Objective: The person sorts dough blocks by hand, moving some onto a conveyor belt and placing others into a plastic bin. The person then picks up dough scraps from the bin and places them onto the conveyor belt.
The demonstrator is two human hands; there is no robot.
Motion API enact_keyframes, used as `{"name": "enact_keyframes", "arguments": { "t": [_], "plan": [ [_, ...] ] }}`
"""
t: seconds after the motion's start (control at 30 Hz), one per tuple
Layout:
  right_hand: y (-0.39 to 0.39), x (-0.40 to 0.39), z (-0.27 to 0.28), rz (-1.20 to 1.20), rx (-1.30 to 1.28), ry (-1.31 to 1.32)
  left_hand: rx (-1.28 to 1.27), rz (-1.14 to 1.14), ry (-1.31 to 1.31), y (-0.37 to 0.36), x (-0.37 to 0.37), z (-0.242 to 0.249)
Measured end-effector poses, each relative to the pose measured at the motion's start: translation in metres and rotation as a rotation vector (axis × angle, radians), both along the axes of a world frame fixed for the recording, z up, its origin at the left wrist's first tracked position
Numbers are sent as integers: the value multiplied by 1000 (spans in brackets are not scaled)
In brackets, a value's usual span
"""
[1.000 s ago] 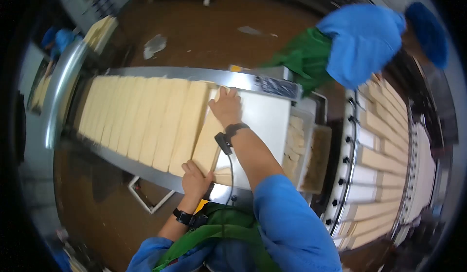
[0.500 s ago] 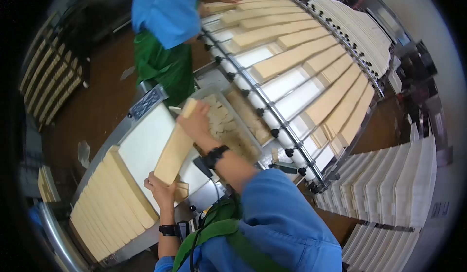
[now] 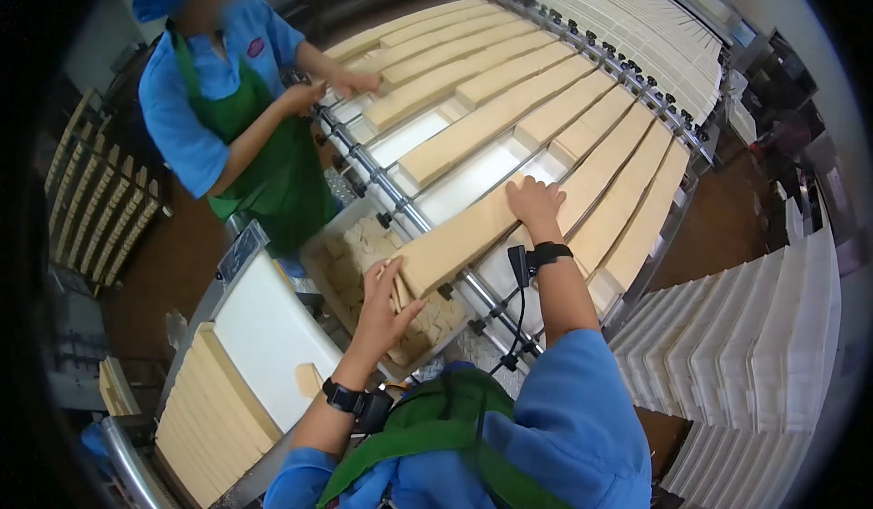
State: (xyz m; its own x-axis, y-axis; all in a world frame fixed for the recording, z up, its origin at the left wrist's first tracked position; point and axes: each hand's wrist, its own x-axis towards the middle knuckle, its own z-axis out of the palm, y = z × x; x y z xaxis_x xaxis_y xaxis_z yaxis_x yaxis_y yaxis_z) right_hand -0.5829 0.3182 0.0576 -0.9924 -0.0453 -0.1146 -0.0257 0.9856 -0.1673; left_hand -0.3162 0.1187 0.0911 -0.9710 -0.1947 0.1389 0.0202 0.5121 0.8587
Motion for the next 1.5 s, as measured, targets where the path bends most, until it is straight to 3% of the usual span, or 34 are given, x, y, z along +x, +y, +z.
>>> {"name": "enact_keyframes", "arguments": {
  "t": [0.03, 0.13, 0.17, 0.27, 0.37, 0.53, 0.57, 0.67, 0.8, 0.9, 1.2, 1.23, 1.5],
  "plan": [
    [3, -6, 9, 6, -1, -74, 11, -20, -11, 5, -15, 1],
    [16, -28, -38, -133, -22, 267, -79, -70, 27, 22, -61, -32],
    [17, -29, -40, -113, -50, 257, -129, -85, 51, 27, -76, -48],
    [12, -5, -33, -27, -95, 184, 133, -96, -5, 42, -104, -67],
    [8, 11, -26, 91, -128, 125, 139, -14, -40, 50, -106, -54],
    [5, 52, -22, 299, -281, 108, 330, 262, -13, 26, -61, -75],
    [3, 61, -20, 347, -304, 115, 164, 331, 140, 17, -46, -84],
    [-4, 94, -19, 482, -381, 108, -135, 532, -11, -11, 7, -81],
    [-24, 122, -15, 629, -468, 108, 369, 690, -78, -36, 76, -114],
    [-43, 147, -16, 750, -544, 158, 404, 740, -125, -35, 119, -105],
    [-115, 215, -16, 1121, -684, -410, 379, 1078, 2, -31, 217, -115],
    [-127, 223, -13, 1254, -727, -363, 380, 1118, 3, -33, 226, -114],
    [-197, 306, 5, 1413, -531, -865, 323, 1596, 123, -74, 318, -143]
  ]
}}
